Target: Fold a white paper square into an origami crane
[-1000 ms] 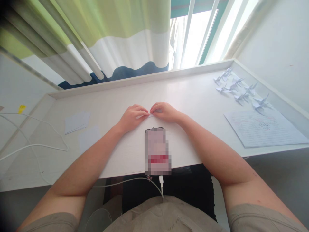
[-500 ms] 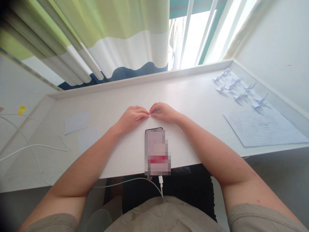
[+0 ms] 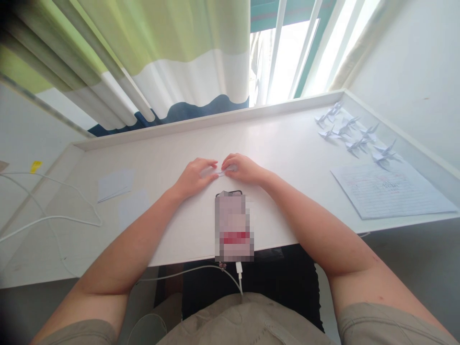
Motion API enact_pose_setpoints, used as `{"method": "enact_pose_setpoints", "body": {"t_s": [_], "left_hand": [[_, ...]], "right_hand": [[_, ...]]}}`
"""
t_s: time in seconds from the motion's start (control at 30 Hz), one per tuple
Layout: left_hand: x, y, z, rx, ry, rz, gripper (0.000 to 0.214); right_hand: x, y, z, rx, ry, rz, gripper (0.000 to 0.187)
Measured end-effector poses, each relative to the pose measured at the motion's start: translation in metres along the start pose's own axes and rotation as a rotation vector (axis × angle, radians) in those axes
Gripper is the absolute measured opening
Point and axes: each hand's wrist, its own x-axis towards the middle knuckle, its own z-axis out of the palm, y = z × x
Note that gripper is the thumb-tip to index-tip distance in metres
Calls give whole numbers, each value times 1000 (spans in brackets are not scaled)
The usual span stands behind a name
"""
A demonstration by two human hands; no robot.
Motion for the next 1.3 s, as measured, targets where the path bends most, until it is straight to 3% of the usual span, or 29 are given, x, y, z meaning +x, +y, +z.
{"method": "enact_pose_setpoints", "body": {"t_s": [0.17, 0.33, 0.5, 0.57, 0.67, 0.83, 1.03, 1.13, 1.3], "left_hand": [[1, -1, 3, -54, -14, -5, 17], [1, 3, 1, -182, -3, -93, 14], [2, 11, 1, -600, 77, -294, 33], [3, 16, 1, -768, 124, -329, 38], [3, 26, -1, -914, 103, -364, 36], [2, 37, -7, -917, 49, -374, 29], [1, 36, -3, -882, 156, -347, 43], [1, 36, 0, -861, 228, -344, 45], [0, 36, 0, -869, 217, -355, 39]], "right_hand": [[-2, -6, -1, -27, -2, 10, 21], [-3, -11, -1, -1, 17, 69, 15], [-2, -16, 1, 169, 122, 122, 20], [-1, -20, 2, 267, 165, 120, 27], [0, -28, 6, 397, 267, 104, 42], [-1, -39, 9, 445, 321, 72, 52], [0, -38, 14, 483, 337, 73, 56], [1, -37, 15, 512, 327, 101, 50], [1, -38, 14, 483, 297, 135, 41]]}}
